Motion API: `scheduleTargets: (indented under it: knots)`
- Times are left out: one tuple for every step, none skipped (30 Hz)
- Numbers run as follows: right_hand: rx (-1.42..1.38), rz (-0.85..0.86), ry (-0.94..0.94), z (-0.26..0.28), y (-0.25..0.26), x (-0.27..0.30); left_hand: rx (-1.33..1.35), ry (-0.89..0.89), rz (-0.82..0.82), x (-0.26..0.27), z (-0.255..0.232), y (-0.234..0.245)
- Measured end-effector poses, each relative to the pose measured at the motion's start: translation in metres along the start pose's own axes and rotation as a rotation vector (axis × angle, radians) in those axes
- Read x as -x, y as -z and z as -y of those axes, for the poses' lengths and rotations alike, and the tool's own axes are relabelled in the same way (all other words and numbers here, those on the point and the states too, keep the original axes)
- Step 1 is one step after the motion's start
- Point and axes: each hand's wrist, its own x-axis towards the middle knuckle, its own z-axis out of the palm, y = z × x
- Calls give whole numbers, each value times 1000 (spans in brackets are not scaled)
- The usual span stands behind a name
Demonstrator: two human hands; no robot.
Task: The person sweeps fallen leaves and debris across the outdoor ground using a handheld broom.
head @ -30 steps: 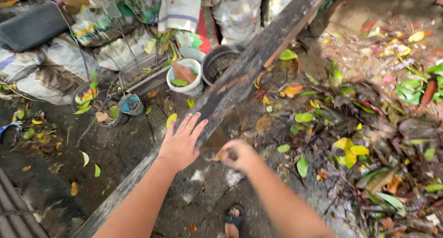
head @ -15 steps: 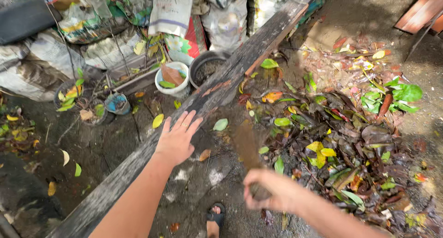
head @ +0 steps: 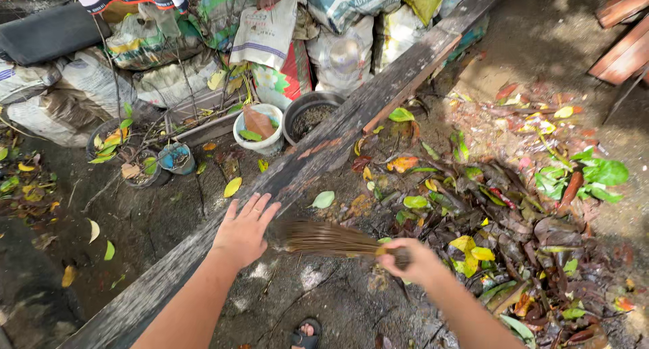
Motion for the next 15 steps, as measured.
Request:
scheduleTargets:
  knots:
    - [117,-133,120,17,10,22,5,-1,-7,-3,2,2]
    - [171,-138,128,35,17,49,26,14,12,-4,2,2]
    - [225,-143,136,44,16,71,47,30,32,-3,1,3]
    - [228,-152,145,44,8,87,57,24,26,-4,1,5]
    - [231,-258,151,41,-2,111,40,-16,1,-5,0,7]
    - [230,-366,149,30,-13,139,22,-56,-16,-1,-1,7]
    - [271,-388,164,11,-27,165,30,-61,-13,0,-3,8]
    - [308,-403,183,-12,-45,183,51,-62,-34,-3,-3,13]
    - [304,-406,188,-34,-63,201,71,-64,-54,-7,-3,18]
    - [367,-293,87,-55,-77,217,74,-72,-57,-10,-3,21]
    - [428,-180,-16,-71,-91,225,83,-72,-78,-14,-3,25]
    - [422,-185,-11,-81,-105,225,90,-72,-96,-16,-4,28]
    - [425,-149,-28,-86,-115,221,90,-81,-97,-19,-5,31]
    - [427,-112,-46,-91,-120,214,111,-101,-134,-21,-6,33]
    - [386,-139,-75,-96,-122,199,132,-121,-171,-23,-7,35]
